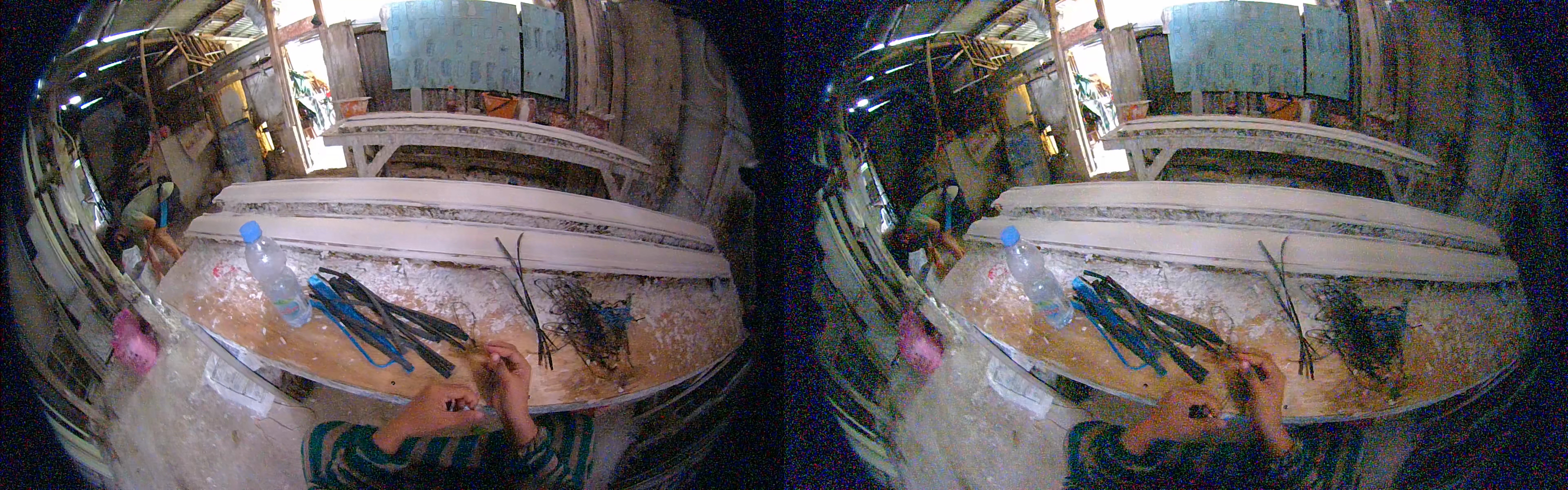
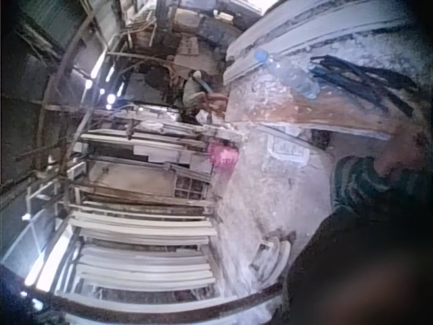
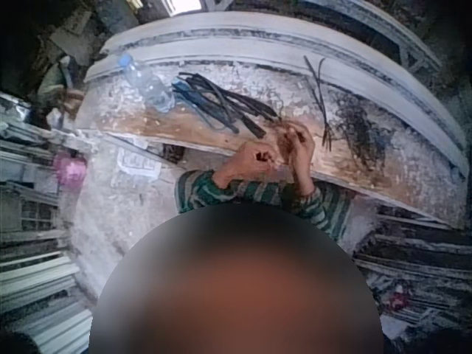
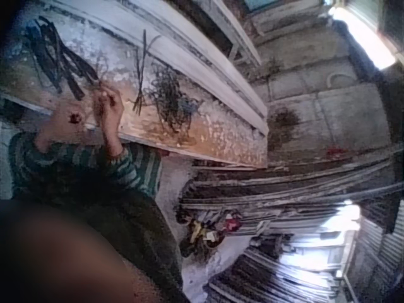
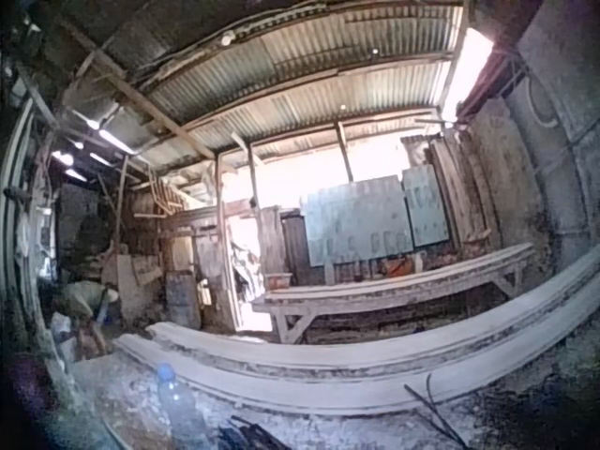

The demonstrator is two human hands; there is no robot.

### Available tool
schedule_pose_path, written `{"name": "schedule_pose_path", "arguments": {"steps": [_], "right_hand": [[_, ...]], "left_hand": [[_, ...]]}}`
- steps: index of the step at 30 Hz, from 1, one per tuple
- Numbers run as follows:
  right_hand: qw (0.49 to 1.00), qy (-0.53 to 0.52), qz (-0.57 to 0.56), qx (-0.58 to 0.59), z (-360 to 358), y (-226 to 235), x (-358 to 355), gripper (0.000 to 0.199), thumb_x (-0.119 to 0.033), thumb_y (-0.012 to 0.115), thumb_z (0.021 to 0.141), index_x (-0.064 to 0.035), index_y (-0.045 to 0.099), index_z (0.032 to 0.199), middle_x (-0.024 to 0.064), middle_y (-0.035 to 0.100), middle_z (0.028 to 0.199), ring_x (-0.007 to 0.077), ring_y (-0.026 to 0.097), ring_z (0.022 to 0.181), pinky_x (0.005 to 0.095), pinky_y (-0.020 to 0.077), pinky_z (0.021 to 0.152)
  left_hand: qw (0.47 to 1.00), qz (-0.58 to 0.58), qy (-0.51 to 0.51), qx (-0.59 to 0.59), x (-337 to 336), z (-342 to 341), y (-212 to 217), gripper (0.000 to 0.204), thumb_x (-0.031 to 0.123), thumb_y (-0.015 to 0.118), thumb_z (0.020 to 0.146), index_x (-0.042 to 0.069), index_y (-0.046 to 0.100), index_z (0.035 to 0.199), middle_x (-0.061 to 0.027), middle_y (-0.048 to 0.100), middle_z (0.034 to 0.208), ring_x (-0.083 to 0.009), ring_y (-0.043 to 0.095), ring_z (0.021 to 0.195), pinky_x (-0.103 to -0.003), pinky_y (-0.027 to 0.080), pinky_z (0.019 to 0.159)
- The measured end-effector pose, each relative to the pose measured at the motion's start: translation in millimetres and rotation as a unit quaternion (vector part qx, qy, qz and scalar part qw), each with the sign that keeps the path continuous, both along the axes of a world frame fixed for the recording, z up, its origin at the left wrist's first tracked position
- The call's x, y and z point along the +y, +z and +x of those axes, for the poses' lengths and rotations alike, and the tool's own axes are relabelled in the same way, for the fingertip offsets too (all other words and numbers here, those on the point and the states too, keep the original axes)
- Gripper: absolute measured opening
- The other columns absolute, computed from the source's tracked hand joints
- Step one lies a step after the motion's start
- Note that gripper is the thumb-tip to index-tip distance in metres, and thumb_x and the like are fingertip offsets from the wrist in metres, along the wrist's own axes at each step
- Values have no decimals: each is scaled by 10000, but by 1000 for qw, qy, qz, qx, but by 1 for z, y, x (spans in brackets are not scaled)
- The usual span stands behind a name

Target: The person handles a bundle of black cable ties on a workbench, separating and aligning them by hand. They repeatedly pick up individual ties, straighten them, and place them back on the table. The person then moves toward the doorway while continuing to handle the ties.

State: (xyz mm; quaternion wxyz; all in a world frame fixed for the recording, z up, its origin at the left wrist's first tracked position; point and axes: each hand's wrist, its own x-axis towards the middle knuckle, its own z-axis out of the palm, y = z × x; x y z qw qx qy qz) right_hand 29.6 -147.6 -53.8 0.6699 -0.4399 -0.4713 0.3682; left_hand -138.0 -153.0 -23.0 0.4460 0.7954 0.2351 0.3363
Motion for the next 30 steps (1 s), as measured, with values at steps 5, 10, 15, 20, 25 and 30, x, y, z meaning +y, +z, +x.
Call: {"name": "schedule_pose_path", "arguments": {"steps": [5,10,15,20,25,30], "right_hand": [[994,77,-6,80,2,2,-2,66,-66,624,757,-21,603,800,82,534,1000,160,514,914,271,408,783],[940,321,15,-116,7,15,-11,54,-46,657,705,-41,637,755,99,543,1027,187,503,966,307,384,836],[897,407,30,-168,5,23,-12,192,-46,705,659,-76,676,847,108,517,1143,235,448,1087,343,345,897],[897,410,36,-161,5,25,-13,223,-75,723,650,-92,680,868,101,484,1193,240,404,1141,351,318,930],[895,386,86,-207,3,26,-12,207,-89,734,637,-93,680,837,98,479,1199,252,383,1161,372,284,966],[893,372,104,-232,5,23,-11,177,-102,744,624,-90,673,785,89,495,1177,268,379,1163,400,252,986]], "left_hand": [[978,37,203,-22,14,-25,17,150,107,699,692,36,569,711,-35,496,670,-108,480,553,-231,399,491],[915,88,379,-107,22,-32,17,141,65,706,674,39,573,710,-27,490,646,-90,481,560,-229,397,481],[906,74,395,-132,24,-18,2,114,41,692,685,40,585,725,-29,530,661,-97,491,559,-233,403,484],[899,107,413,-99,25,-15,-2,96,32,687,683,41,601,726,-50,580,710,-126,513,572,-248,414,501],[881,204,421,-70,25,-13,0,98,34,683,660,50,608,719,-50,595,711,-170,528,583,-271,431,534],[884,212,411,-74,23,-10,-1,111,32,676,645,63,611,730,-44,600,712,-183,533,598,-285,436,547]]}}
